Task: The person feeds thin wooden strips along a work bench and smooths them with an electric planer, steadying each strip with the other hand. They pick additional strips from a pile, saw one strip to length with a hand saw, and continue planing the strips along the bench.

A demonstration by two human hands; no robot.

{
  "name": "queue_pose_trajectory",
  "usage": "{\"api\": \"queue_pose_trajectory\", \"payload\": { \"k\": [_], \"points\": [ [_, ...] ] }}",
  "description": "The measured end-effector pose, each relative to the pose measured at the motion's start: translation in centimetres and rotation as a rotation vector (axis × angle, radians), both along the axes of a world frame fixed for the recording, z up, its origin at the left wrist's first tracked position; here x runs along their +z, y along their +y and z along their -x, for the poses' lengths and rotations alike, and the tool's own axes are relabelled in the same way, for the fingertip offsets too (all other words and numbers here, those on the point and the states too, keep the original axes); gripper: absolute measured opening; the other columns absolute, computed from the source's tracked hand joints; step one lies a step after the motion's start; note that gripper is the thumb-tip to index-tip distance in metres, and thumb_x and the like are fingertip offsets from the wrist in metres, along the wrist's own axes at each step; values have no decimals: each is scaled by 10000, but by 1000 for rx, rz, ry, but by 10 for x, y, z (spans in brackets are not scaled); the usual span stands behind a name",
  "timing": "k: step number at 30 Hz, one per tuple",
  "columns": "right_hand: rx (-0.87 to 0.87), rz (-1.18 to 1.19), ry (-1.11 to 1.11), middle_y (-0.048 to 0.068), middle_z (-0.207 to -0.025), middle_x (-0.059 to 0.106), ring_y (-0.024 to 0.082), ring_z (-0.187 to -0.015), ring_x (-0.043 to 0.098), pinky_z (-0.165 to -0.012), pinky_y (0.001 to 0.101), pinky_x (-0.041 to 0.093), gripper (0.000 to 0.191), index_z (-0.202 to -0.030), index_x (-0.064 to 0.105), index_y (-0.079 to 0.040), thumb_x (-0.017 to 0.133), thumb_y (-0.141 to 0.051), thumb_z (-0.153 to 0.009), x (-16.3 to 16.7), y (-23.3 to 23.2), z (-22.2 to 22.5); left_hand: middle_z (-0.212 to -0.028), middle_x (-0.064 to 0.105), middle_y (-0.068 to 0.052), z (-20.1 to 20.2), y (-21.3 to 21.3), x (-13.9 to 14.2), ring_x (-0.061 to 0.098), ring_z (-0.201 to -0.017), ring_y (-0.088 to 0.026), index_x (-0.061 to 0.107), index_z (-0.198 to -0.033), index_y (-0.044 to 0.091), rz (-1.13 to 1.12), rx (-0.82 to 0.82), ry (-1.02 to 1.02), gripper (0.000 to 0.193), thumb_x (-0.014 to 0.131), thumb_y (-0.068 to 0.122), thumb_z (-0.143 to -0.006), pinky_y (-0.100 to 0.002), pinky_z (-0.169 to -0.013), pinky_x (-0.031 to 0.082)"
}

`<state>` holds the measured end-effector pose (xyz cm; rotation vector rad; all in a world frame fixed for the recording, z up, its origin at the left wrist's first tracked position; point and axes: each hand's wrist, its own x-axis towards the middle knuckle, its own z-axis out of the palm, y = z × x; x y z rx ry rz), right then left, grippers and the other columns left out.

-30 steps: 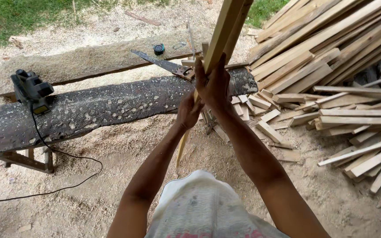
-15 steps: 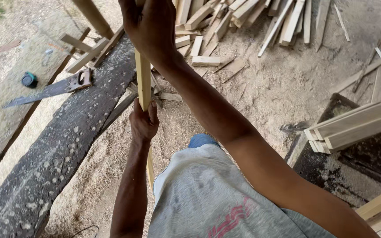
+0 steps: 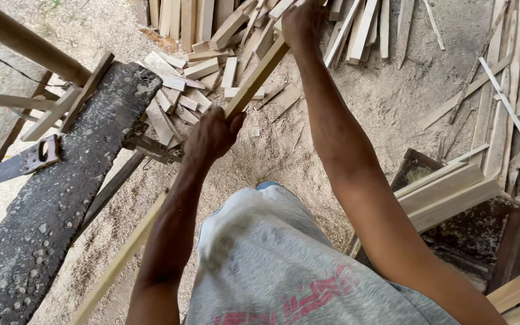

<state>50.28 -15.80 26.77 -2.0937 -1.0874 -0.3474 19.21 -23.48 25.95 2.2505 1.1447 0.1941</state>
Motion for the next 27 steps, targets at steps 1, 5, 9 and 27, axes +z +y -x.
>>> {"api": "queue_pose_trajectory", "payload": {
  "k": [1,5,9,27],
  "points": [
    [8,54,80,153,-1018,694,213,-830,696,-704,358,595,395,-1229,564,-47,669,-247,-904,-3,-5,-12,-651,665,-117,-9,6,5,483,-396,-140,665,-956,24,45,5,48,544,541,547,-1042,-356,-342,461],
    [149,314,526,159,-1059,706,213,-867,712,-778,397,603,490,-1330,540,-75,624,-407,-980,-17,-24,-32,-666,671,-84,-8,34,15,502,-414,-121,723,-1032,66,167,42,301,607,537,643,-1005,-321,-370,476],
    [322,509,493,175,-1092,714,208,-928,713,-873,421,591,564,-1394,557,-100,598,-550,-1058,-41,-29,-31,-710,721,-87,22,68,-6,531,-503,-188,744,-1145,147,198,159,471,533,580,624,-970,-389,-455,477],
    [1003,1126,-175,137,-1044,690,309,-992,691,-905,473,551,340,-1122,741,-122,733,-380,-900,-181,55,153,-876,661,-93,280,126,-198,598,-818,-226,785,-1120,183,121,378,686,222,607,296,-1053,-434,-738,525]
  ]
}}
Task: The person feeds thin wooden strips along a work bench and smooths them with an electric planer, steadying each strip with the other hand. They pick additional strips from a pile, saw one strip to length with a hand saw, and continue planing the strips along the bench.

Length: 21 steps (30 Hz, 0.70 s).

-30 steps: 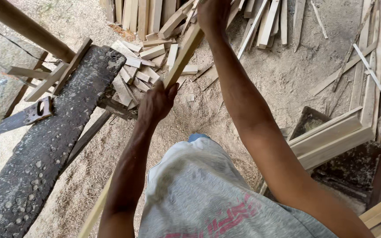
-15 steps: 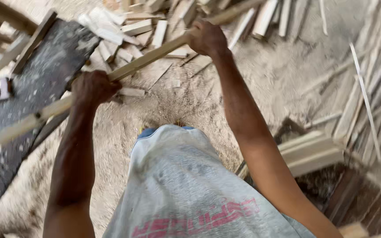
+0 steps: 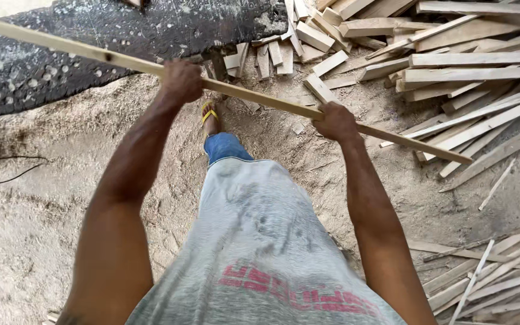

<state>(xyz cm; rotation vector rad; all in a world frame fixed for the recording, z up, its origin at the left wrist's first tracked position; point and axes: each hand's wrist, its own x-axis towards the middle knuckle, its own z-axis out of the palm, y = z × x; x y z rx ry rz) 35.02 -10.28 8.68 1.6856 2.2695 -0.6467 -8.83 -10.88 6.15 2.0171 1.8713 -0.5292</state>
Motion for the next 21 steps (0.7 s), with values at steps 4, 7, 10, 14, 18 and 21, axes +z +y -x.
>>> {"api": "queue_pose_trajectory", "payload": {
  "k": [4,7,10,14,18,21],
  "points": [
    [109,24,80,132,-876,729,299,-844,735,-811,466,580,335,-1067,718,-118,732,-406,-896,-18,48,95,-889,671,-124,94,24,-20,603,-825,-249,772,-1136,134,-10,103,-15,207,634,258,-1045,-509,-868,516],
    [118,1,133,130,-886,728,313,-867,724,-800,477,571,287,-985,714,-110,757,-361,-850,-29,89,179,-959,677,-132,167,47,-34,627,-892,-250,783,-1083,110,-53,142,10,227,702,300,-989,-596,-1012,451],
    [55,49,193,146,-916,704,329,-902,696,-838,481,550,313,-946,695,-89,782,-362,-820,-40,128,266,-1038,712,-161,236,66,-43,661,-994,-298,740,-1160,27,-37,289,8,305,689,308,-1052,-543,-1042,493],
    [201,-21,233,173,-1038,651,358,-1031,637,-915,546,487,344,-1077,662,-56,771,-277,-837,-65,178,365,-1388,560,-278,305,73,-60,491,-1327,-435,610,-1337,-25,-172,393,38,569,760,351,-938,-577,-1113,393],
    [290,19,156,182,-1189,609,380,-1182,591,-1014,542,484,319,-1152,647,-57,735,-260,-922,-86,203,438,-1563,326,-325,337,73,-83,267,-1430,-502,381,-1522,3,-146,522,-46,861,775,372,-851,-593,-1123,299],
    [324,-5,226,217,-1295,560,381,-1256,559,-1084,512,474,336,-1171,619,-40,707,-216,-898,-86,220,479,-1553,310,-375,332,68,-99,276,-1417,-511,326,-1577,-14,-271,505,-55,898,753,384,-895,-587,-1147,281]
  ]
}}
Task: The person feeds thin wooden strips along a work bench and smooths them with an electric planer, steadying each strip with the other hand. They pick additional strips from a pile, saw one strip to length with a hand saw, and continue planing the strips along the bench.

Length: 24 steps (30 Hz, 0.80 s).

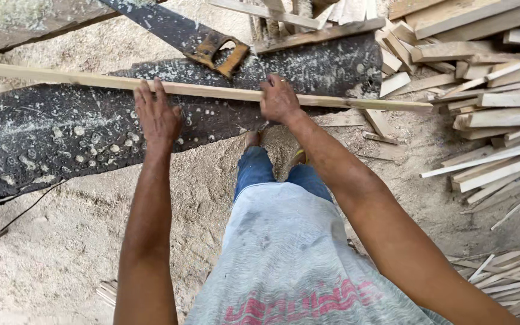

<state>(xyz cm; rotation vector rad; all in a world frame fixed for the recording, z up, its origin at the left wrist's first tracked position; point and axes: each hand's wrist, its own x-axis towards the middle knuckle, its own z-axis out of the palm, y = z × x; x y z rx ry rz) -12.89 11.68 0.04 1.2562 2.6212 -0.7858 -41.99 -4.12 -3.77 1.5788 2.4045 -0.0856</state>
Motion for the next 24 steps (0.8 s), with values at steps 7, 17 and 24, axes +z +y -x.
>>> {"api": "queue_pose_trajectory", "payload": {
  "k": [7,17,24],
  "points": [
    [236,-224,262,307,-1332,466,479,-1286,457,-1107,614,310,552,-1275,567,-36,697,-368,-853,-19,20,111,-1402,507,-295,-110,-22,-18,520,-1251,-389,517,-1422,-16,-173,-104,-454,600,745,256,-937,-507,-1083,448],
    [-74,177,310,96,-815,558,191,-667,457,-619,415,505,147,-991,618,-45,608,-163,-904,-8,34,77,-1292,571,-172,-206,-4,-14,556,-1181,-373,588,-1289,54,-138,-295,-634,489,755,207,-856,-501,-995,480],
    [-288,124,635,100,-727,651,186,-621,595,-605,387,511,189,-842,676,-18,690,-158,-716,25,12,-117,-1303,586,-161,-271,11,-25,546,-1217,-378,584,-1332,76,-45,-567,-602,509,749,268,-891,-531,-1029,462]
  ]
}}
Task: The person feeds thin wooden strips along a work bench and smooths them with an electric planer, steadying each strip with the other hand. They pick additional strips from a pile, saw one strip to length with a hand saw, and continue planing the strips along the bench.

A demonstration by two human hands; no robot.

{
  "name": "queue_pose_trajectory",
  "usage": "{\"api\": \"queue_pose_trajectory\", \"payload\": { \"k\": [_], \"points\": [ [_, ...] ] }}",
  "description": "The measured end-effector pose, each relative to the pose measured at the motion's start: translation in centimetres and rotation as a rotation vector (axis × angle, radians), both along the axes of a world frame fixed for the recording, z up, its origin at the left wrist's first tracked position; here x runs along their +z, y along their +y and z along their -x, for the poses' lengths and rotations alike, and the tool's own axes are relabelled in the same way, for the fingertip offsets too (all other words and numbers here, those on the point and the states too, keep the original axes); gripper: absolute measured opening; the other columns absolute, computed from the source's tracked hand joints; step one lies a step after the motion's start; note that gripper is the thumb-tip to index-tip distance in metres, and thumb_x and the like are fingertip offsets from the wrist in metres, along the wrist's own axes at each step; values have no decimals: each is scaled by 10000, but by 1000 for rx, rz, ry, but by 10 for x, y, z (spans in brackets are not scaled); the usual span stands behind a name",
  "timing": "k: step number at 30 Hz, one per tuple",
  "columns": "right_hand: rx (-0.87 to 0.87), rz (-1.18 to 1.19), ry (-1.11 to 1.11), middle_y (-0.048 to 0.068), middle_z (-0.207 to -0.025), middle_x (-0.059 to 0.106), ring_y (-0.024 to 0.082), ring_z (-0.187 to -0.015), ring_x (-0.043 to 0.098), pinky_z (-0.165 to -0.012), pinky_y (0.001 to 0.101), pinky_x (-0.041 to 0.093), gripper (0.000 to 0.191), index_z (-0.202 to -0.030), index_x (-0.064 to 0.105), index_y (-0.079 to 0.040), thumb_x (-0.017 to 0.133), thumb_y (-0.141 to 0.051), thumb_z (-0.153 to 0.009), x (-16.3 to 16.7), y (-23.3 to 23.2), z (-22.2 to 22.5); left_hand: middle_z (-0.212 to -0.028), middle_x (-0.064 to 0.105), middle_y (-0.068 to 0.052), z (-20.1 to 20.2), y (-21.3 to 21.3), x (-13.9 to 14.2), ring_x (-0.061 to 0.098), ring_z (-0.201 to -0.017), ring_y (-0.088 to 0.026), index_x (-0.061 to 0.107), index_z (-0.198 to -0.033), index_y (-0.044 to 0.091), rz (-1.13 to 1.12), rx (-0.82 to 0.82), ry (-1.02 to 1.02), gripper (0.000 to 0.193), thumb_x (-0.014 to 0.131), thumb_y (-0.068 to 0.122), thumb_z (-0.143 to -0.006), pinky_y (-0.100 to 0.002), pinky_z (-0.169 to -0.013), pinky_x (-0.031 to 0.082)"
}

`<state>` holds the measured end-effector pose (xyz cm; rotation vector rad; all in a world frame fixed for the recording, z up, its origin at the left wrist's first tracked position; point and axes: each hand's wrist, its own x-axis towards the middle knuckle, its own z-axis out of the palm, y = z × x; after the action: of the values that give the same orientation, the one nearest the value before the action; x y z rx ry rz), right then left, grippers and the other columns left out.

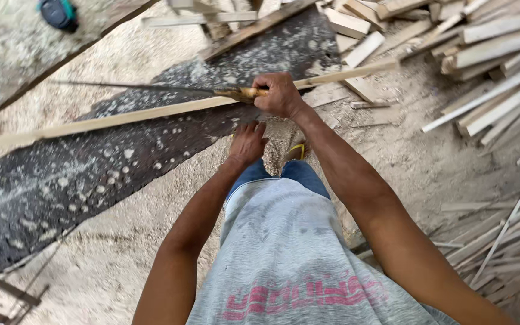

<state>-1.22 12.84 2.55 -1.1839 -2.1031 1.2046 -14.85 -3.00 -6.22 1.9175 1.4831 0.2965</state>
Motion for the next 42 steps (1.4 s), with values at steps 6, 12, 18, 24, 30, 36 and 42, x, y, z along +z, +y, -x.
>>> {"api": "queue_pose_trajectory", "payload": {
  "k": [6,12,18,24,30,36,42],
  "points": [
    [-219,52,-131,103,-700,670,208,-608,608,-606,367,516,154,-803,686,-40,710,-124,-676,13,-49,-187,-1260,636,-232,-108,26,1,587,-1166,-428,636,-1249,44,-5,-147,-111,434,747,273,-898,-539,-974,482],
    [-606,26,-188,72,-679,657,169,-590,609,-569,358,501,119,-780,692,-72,704,-134,-679,30,-133,-353,-1166,676,-225,-233,31,11,651,-1074,-425,684,-1200,61,100,-216,32,340,704,299,-957,-537,-957,529],
    [-866,36,-138,-4,-652,528,109,-544,444,-481,320,417,113,-784,537,-124,617,-170,-849,30,-191,-420,-1339,604,-224,-323,78,16,599,-1144,-378,569,-1381,54,-22,-227,165,492,707,292,-973,-515,-977,492],
    [-1023,35,70,-9,-739,483,111,-584,409,-441,287,375,184,-932,500,-113,642,-183,-839,22,-193,-401,-1443,367,-353,-358,128,15,432,-1219,-491,286,-1542,-1,-197,-271,342,993,835,402,-818,-627,-1003,416],
    [-997,35,112,-2,-768,522,101,-572,467,-444,292,478,212,-1008,507,-117,658,-246,-933,14,-156,-355,-1364,460,-250,-356,166,17,470,-1214,-402,347,-1580,82,-134,-326,528,783,697,236,-896,-524,-991,428],
    [-928,82,231,35,-830,647,90,-684,634,-532,277,540,201,-1089,493,-102,627,-227,-1006,10,-121,-305,-1307,547,-199,-306,202,15,531,-1174,-341,509,-1406,36,-219,-386,437,364,457,114,-1054,-528,-1007,453],
    [-927,-34,159,15,-728,635,88,-615,593,-535,276,484,254,-961,541,-128,644,-313,-1101,12,-91,-277,-1221,554,-207,-247,229,12,506,-1200,-398,532,-1279,10,-248,-272,413,385,572,138,-918,-604,-1019,446]
  ]
}}
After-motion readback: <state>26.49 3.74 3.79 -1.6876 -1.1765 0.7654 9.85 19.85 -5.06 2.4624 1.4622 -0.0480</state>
